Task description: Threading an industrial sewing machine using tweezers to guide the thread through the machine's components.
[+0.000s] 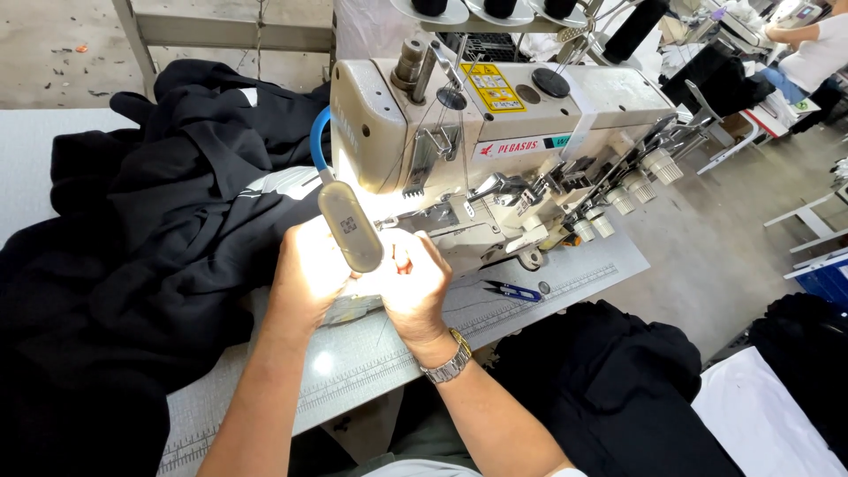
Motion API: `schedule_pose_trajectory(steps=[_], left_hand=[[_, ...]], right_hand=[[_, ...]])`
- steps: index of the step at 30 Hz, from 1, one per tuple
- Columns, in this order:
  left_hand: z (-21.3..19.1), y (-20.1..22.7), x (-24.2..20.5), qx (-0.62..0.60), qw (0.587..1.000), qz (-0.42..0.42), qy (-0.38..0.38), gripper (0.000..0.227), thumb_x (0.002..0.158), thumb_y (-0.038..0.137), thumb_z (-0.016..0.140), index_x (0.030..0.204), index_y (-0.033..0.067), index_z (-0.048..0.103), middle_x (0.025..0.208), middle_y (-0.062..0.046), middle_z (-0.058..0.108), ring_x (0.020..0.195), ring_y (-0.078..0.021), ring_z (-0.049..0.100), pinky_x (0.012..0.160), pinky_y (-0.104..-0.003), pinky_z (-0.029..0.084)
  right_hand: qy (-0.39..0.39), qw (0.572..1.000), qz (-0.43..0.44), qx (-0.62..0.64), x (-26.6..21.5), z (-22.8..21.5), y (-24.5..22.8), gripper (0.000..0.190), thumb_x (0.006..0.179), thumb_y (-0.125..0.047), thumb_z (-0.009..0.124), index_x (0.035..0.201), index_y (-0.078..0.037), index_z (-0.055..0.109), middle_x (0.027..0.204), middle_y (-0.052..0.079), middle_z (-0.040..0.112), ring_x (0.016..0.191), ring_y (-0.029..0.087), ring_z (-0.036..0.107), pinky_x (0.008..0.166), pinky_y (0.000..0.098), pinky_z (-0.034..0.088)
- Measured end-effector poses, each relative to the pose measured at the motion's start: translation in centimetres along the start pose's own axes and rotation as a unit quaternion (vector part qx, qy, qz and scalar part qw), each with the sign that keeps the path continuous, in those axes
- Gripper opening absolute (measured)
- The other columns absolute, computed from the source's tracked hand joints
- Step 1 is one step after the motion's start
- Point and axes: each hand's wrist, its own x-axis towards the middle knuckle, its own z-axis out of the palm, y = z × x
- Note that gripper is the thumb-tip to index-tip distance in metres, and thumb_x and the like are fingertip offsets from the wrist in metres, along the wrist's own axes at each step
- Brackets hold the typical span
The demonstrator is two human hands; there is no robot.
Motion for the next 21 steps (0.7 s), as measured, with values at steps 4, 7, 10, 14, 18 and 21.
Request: schedule_pose_trajectory(steps=[4,7,10,14,18,21], left_hand=[[-0.4,2.7,-0.9,-0.009,1.0,0.023,-0.01,0.02,0.05,-0.006,0.074,0.068,0.001,0.069,0.056,-0.012,0.064,0.061,-0.016,0.061,0.061,-0.039,0.053],[-0.2,5.5,-2.1,-0.09,0.996,-0.001,-0.022,0.011,0.055,-0.012,0.071,0.059,-0.0019,0.068,0.048,-0.015,0.062,0.049,-0.0206,0.059,0.053,-0.031,0.052],[-0.4,6.1,-2.1,-0.144,0.989,-0.009,-0.043,0.014,0.056,-0.015,0.069,0.058,-0.0014,0.066,0.047,-0.012,0.059,0.043,-0.0189,0.056,0.048,-0.028,0.049],[-0.2,4.1,-1.2,-0.15,0.987,0.012,-0.056,0.014,0.054,-0.016,0.072,0.053,-0.004,0.064,0.043,-0.015,0.056,0.038,-0.0192,0.051,0.042,-0.029,0.046],[0.2,4.2,-1.2,-0.109,0.993,0.022,-0.027,0.017,0.055,-0.02,0.07,0.052,-0.0049,0.063,0.041,-0.015,0.054,0.038,-0.0168,0.048,0.039,-0.029,0.042],[0.1,1.0,-0.3,-0.096,0.993,0.064,-0.037,0.02,0.058,-0.02,0.072,0.053,-0.0031,0.064,0.041,-0.013,0.053,0.037,-0.0135,0.048,0.039,-0.024,0.041]], right_hand=[[0.003,0.999,0.029,0.018,-1.5,0.3,2.4,0.018,0.08,0.012,0.068,0.091,-0.002,0.071,0.062,0.002,0.044,0.054,0.014,0.05,0.046,0.0234,0.046],[-0.003,0.999,0.03,0.018,-1.6,-0.1,2.3,0.013,0.084,0.011,0.068,0.088,-0.002,0.069,0.062,0.003,0.045,0.052,0.016,0.051,0.044,0.024,0.046],[-0.014,0.997,0.056,0.044,-1.4,-0.5,1.3,0.01,0.086,0.01,0.069,0.09,0.0,0.068,0.063,0.004,0.046,0.056,0.013,0.051,0.046,0.0246,0.048],[-0.034,0.999,0.021,0.024,-0.5,-0.8,-0.3,0.009,0.086,0.008,0.072,0.091,0.001,0.069,0.063,0.006,0.049,0.054,0.02,0.055,0.048,0.0291,0.051],[-0.042,0.999,-0.011,0.02,-0.7,-1.3,0.3,0.008,0.088,0.005,0.072,0.086,0.0,0.066,0.062,0.005,0.046,0.053,0.025,0.054,0.057,0.0302,0.053],[-0.047,0.998,-0.031,0.01,-0.3,-1.8,-0.2,0.01,0.086,0.005,0.074,0.085,-0.001,0.066,0.061,0.004,0.045,0.053,0.025,0.054,0.059,0.0313,0.053]])
